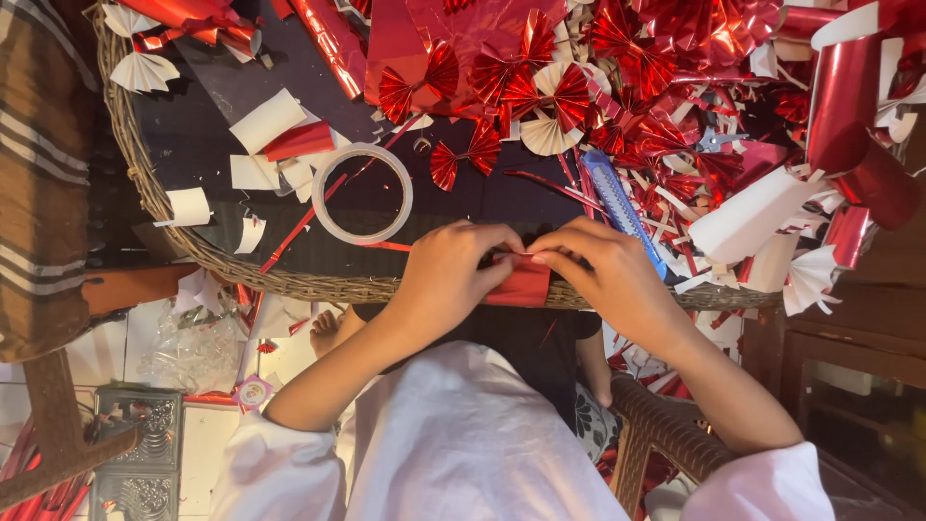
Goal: The person is crafting decorative bows by folding red metallic paper strips and securing them with tape.
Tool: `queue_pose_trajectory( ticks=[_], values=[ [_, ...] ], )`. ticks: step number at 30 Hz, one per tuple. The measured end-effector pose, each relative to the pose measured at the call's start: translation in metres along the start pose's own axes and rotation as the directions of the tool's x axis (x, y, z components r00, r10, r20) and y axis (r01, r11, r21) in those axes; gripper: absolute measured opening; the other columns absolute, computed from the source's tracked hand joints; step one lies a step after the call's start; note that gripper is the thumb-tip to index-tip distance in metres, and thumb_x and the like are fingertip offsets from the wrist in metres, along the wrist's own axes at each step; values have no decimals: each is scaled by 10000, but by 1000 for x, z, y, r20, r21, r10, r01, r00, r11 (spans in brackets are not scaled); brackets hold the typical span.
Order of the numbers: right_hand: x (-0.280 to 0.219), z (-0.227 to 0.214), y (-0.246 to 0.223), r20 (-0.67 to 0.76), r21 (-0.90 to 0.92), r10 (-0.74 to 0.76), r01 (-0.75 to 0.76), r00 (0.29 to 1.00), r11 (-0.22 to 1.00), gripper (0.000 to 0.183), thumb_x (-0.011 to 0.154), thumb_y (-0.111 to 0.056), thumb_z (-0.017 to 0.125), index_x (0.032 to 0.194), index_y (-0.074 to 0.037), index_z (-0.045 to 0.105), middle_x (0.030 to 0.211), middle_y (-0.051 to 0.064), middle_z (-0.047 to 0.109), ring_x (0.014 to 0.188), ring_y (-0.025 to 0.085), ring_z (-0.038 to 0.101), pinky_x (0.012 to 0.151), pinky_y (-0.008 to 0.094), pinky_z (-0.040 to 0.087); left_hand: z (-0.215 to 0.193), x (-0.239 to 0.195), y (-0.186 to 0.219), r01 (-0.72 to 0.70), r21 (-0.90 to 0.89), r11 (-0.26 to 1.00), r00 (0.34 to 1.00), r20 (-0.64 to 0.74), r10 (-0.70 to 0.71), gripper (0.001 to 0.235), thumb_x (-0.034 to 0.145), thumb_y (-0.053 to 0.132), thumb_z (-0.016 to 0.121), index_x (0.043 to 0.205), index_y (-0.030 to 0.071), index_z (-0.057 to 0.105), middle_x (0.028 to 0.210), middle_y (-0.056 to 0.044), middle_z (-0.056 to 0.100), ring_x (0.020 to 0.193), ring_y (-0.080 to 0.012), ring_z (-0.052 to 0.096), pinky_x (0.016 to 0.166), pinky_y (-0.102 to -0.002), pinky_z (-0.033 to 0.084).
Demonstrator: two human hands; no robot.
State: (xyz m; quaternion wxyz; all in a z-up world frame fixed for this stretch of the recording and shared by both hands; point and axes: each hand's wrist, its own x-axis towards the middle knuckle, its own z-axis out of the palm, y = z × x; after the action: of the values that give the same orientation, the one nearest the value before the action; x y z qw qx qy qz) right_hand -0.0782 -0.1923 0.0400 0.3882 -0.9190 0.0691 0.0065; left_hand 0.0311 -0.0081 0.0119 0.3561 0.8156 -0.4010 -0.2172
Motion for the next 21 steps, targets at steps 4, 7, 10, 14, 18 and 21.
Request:
queue_pose_trajectory(
  ticks=[4, 7, 10, 14, 18, 21],
  values=[
    [1, -9, -7, 0, 85, 22, -22, 1000, 996, 132, 931, -79, 714, 1049, -77, 773, 922, 108, 739, 847, 266, 737, 756, 392, 590, -14, 9, 11, -3, -214, 977, 999, 33, 11, 98, 892, 99, 719, 970, 123, 773, 839, -66, 788, 868, -264, 762, 801, -340, 589],
    [2, -9, -5, -11, 207, 48, -45, 999, 977, 139, 879, -66, 752, 1015, -68, 779, 895, 116, 753, 850, 240, 755, 768, 371, 591, -21, 13, 14, 15, -318, 948, 995, 97, 17, 117, 863, 57, 715, 951, 78, 790, 799, -118, 784, 827, -307, 763, 774, -364, 591],
    [1, -7, -3, 7, 275, 104, -102, 995, 956, 135, 876, -54, 741, 1002, -26, 779, 864, 149, 745, 829, 260, 761, 779, 376, 599, -21, 15, 16, 28, -358, 933, 991, 134, 22, 96, 867, 57, 709, 930, 60, 781, 785, -122, 777, 825, -275, 759, 789, -354, 593],
    [-2, -8, -3, -11, 271, 115, -108, 993, 956, 139, 883, -56, 736, 1009, -5, 769, 870, 158, 738, 850, 292, 766, 769, 397, 607, -22, 18, 18, 1, -310, 951, 987, 153, 49, 75, 886, 91, 697, 916, 75, 765, 778, -78, 760, 820, -220, 736, 811, -324, 590],
    [-2, -14, -6, 23, 310, 116, -118, 993, 943, 139, 895, -57, 727, 1007, 5, 782, 853, 175, 742, 858, 310, 770, 797, 409, 608, -35, 16, 26, -35, -292, 956, 971, 217, 102, 125, 930, 70, 650, 980, 42, 761, 830, -140, 764, 858, -292, 743, 832, -386, 585],
    [-11, -7, 6, -63, 216, 41, -26, 997, 976, 75, 840, -58, 781, 915, -54, 792, 779, 108, 731, 772, 250, 751, 737, 390, 598, -31, 13, 24, -142, -293, 945, 932, 282, 227, 156, 927, 53, 611, 1025, 20, 727, 887, -222, 747, 919, -416, 720, 824, -490, 570]
  ],
)
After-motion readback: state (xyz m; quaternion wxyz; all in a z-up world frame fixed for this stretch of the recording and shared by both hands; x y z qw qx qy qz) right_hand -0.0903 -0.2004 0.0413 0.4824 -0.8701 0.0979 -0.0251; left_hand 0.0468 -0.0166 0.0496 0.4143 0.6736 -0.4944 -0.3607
